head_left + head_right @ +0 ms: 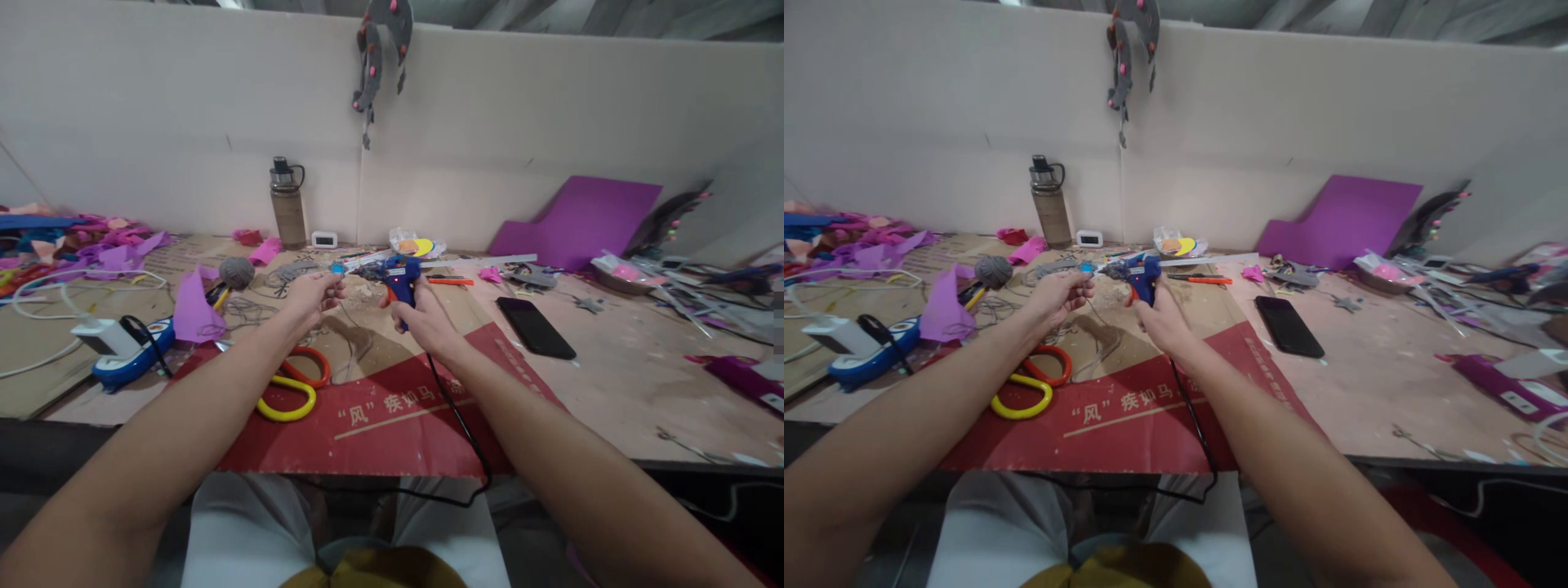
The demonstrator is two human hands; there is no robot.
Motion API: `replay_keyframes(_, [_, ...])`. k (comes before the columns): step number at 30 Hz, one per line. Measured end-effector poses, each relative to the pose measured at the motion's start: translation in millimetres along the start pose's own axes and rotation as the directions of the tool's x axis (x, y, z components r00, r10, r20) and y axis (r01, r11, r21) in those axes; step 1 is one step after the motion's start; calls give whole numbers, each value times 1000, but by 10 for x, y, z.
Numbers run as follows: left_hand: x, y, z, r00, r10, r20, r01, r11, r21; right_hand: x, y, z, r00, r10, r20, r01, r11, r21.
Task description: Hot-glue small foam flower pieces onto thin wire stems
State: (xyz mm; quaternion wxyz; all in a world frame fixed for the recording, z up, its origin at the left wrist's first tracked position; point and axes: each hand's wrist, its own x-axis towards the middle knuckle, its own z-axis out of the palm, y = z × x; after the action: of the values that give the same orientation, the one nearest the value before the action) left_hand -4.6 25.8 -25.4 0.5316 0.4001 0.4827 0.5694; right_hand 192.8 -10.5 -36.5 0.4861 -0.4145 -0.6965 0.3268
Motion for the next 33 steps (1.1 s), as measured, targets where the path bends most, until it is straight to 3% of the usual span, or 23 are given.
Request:
replay_keyframes(4, [-2, -26, 0, 996, 91, 7, -91, 994, 67, 94, 71, -84, 952, 305, -28, -301, 948, 104])
replay_keyframes(8, [-42, -41, 19, 959, 275, 67, -283, 930, 235, 194, 272, -227, 891, 455, -5, -454, 887, -85])
replay_keyframes(10, [-79, -35, 37, 934, 344, 100, -358, 881, 310, 219, 345, -347, 910, 411, -48, -405, 861, -306])
replay_keyframes(12, [-125, -20, 59, 910, 396, 121, -411, 830, 377, 226, 360, -471, 960, 245, -138, -281, 810, -515])
replay_keyframes(15, [-197, 8, 92, 866, 480, 142, -484, 731, 482, 214, 266, -527, 963, -33, -267, -129, 815, -565])
replay_keyframes(17, [-235, 22, 104, 827, 538, 167, -535, 658, 530, 194, 155, -409, 952, -90, -292, -35, 917, -398])
replay_keyframes(19, [-257, 31, 107, 793, 582, 180, -567, 599, 565, 175, 48, -179, 977, -6, -214, -10, 997, -73])
replay_keyframes(22, [-255, 36, 97, 791, 587, 172, -564, 592, 576, 185, -46, 212, 992, 122, -35, -104, 939, 328])
replay_keyframes(25, [-219, 26, 83, 840, 526, 137, -509, 673, 536, 246, -62, 455, 975, 202, 95, -223, 849, 478])
replay_keyframes(28, [-183, 2, 74, 868, 484, 113, -476, 745, 467, 305, -65, 502, 978, 208, 10, -199, 921, 334])
replay_keyframes(30, [-173, -11, 74, 872, 478, 108, -474, 766, 434, 318, -79, 472, 991, 104, -88, -91, 986, 143])
replay_keyframes(33, [-177, -20, 83, 869, 485, 102, -479, 768, 425, 304, -110, 416, 988, -38, -149, 34, 999, -25])
